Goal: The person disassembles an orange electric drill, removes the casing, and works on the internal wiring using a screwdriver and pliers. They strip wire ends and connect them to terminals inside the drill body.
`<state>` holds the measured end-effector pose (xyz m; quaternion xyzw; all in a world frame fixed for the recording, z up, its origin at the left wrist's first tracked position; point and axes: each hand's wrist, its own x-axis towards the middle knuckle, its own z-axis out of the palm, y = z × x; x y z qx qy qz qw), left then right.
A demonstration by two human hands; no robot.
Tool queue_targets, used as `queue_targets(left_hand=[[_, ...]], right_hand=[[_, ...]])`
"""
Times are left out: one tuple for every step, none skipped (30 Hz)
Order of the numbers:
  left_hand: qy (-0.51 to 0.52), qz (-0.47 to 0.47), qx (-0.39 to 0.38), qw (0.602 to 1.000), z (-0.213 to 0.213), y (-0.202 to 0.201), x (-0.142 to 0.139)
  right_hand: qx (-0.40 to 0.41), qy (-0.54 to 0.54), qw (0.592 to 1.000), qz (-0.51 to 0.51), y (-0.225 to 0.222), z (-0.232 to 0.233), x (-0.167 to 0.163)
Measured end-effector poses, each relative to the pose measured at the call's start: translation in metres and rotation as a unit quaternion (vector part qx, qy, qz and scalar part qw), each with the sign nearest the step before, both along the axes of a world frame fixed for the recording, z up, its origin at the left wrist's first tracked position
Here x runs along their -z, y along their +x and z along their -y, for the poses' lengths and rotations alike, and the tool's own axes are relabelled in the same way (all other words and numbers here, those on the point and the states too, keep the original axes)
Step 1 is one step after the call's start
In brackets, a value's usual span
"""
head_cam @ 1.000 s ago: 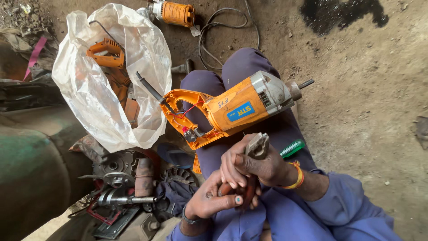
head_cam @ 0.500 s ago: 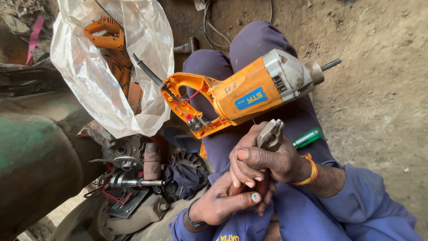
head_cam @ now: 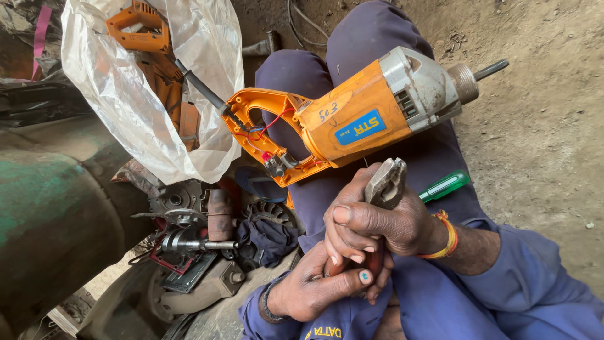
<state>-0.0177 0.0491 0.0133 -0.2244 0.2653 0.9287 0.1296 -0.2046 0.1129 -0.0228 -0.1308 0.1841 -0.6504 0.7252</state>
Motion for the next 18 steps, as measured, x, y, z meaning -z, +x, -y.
queue_targets(left_hand=[[0.000, -0.002, -0.005, 1.000, 0.0000, 0.0001, -0.0003], [0.000, -0.003, -0.009, 1.000, 0.0000, 0.0002, -0.0005], [-0.004, -0.005, -0.009, 1.000, -0.0002, 0.0002, -0.0008], [-0.008, -0.006, -0.009, 1.000, -0.0002, 0.0002, -0.0009], [-0.011, -0.008, -0.008, 1.000, -0.0004, 0.0001, -0.0011], [-0.009, -0.008, -0.011, 1.000, -0.0006, 0.0000, -0.0012], [-0.007, -0.008, -0.014, 1.000, -0.0009, 0.0001, -0.0013], [-0.006, -0.009, -0.017, 1.000, -0.0011, 0.0000, -0.0013], [-0.004, -0.009, -0.019, 1.000, -0.0013, 0.0002, -0.0012], [-0.003, -0.009, -0.022, 1.000, -0.0017, 0.0001, -0.0012], [-0.002, -0.009, -0.024, 1.000, -0.0021, 0.0003, -0.0011], [-0.005, -0.011, -0.025, 1.000, -0.0023, 0.0005, -0.0010], [-0.007, -0.013, -0.025, 1.000, -0.0026, 0.0007, -0.0009], [-0.010, -0.015, -0.026, 0.999, -0.0026, 0.0008, -0.0007], [-0.013, -0.018, -0.023, 0.999, -0.0028, 0.0010, -0.0006], [-0.015, -0.020, -0.020, 0.999, -0.0029, 0.0011, -0.0003], [-0.017, -0.023, -0.018, 0.999, -0.0029, 0.0012, -0.0001], [-0.017, -0.020, -0.021, 0.999, -0.0034, 0.0012, -0.0001]], right_hand=[[-0.003, 0.001, 1.000, 0.001, 0.0000, 0.0002, -0.0001], [-0.006, 0.002, 1.000, 0.002, 0.0001, 0.0003, -0.0001], [-0.008, 0.003, 1.000, 0.004, 0.0003, 0.0004, -0.0003], [-0.005, 0.002, 1.000, 0.007, 0.0009, 0.0007, -0.0004], [-0.002, 0.001, 1.000, 0.010, 0.0014, 0.0010, -0.0004], [0.001, 0.000, 1.000, 0.013, 0.0017, 0.0010, -0.0004], [0.000, 0.001, 1.000, 0.014, 0.0020, 0.0007, -0.0005], [-0.001, 0.001, 1.000, 0.015, 0.0020, 0.0008, -0.0004], [-0.002, 0.001, 1.000, 0.016, 0.0022, 0.0006, -0.0001], [-0.001, 0.002, 1.000, 0.014, 0.0021, 0.0004, 0.0000], [0.000, 0.001, 1.000, 0.012, 0.0024, 0.0001, 0.0000], [0.001, 0.001, 1.000, 0.011, 0.0025, -0.0001, 0.0000], [-0.002, 0.001, 1.000, 0.011, 0.0027, -0.0003, 0.0000], [-0.004, 0.001, 1.000, 0.012, 0.0027, -0.0004, 0.0000], [-0.005, 0.001, 1.000, 0.013, 0.0028, -0.0006, 0.0000], [-0.007, 0.000, 1.000, 0.015, 0.0030, -0.0003, 0.0001], [-0.009, 0.000, 1.000, 0.017, 0.0032, 0.0000, 0.0002], [-0.011, -0.001, 1.000, 0.020, 0.0033, 0.0001, 0.0003]])
